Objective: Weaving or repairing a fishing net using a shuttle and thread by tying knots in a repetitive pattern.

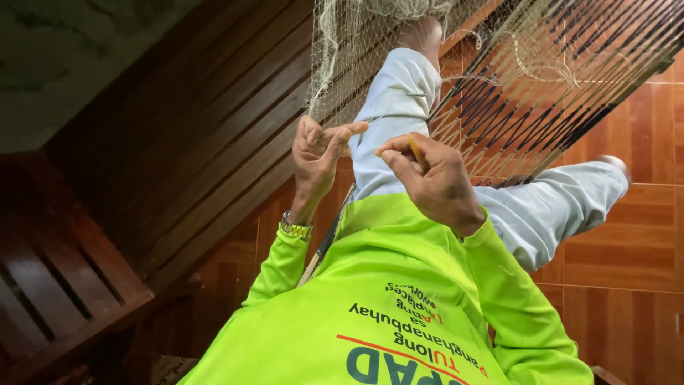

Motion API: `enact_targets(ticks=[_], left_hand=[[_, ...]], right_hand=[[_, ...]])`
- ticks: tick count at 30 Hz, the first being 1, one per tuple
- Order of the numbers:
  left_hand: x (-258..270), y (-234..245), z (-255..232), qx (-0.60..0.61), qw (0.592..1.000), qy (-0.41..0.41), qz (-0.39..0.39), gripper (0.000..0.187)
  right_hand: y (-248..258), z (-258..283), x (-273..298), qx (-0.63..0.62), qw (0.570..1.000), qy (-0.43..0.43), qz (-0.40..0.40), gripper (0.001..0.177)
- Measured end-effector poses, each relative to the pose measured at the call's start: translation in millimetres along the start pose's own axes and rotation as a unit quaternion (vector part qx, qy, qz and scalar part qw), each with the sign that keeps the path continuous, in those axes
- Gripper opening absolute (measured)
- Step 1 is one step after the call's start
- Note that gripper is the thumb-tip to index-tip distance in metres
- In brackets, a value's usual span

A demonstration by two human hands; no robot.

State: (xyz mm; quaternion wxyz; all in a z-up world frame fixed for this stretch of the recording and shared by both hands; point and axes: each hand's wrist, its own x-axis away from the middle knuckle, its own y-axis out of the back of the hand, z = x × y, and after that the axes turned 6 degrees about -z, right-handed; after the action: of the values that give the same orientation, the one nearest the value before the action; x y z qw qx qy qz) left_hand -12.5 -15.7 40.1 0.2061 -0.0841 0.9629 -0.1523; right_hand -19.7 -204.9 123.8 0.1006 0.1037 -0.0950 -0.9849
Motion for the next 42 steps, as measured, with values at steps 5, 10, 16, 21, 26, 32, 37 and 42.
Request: enact_targets(ticks=[5, 10, 16, 21, 26, 32, 37, 42], left_hand=[[0, -4, 5, -0.012, 1.0, 0.002, 0.0, 0.039], [2, -10, 5, -0.026, 1.0, -0.01, -0.009, 0.036], [4, -16, 0, -0.055, 0.998, -0.018, -0.037, 0.038], [4, -13, 1, -0.075, 0.996, -0.026, -0.037, 0.037], [4, -18, 0, -0.078, 0.996, -0.027, -0.042, 0.038], [4, -20, 0, -0.06, 0.997, -0.027, -0.041, 0.037], [2, -9, 6, 0.005, 0.999, 0.0, -0.035, 0.033], [1, 4, 12, 0.053, 0.998, 0.034, -0.025, 0.033]], right_hand=[[2, 3, 2, 0.004, 1.0, 0.007, -0.004, 0.009], [3, 2, 4, 0.011, 1.0, 0.013, 0.002, 0.009], [-1, 0, 6, 0.024, 0.999, 0.03, 0.015, 0.013], [0, -4, 7, 0.016, 0.999, 0.027, 0.016, 0.015], [1, -5, 8, 0.018, 0.999, 0.024, 0.012, 0.015], [3, -3, 8, 0.003, 1.0, 0.014, -0.005, 0.011], [6, -20, 4, -0.001, 0.999, 0.006, -0.032, 0.012], [6, -30, 4, -0.055, 0.998, -0.024, -0.029, 0.017]])
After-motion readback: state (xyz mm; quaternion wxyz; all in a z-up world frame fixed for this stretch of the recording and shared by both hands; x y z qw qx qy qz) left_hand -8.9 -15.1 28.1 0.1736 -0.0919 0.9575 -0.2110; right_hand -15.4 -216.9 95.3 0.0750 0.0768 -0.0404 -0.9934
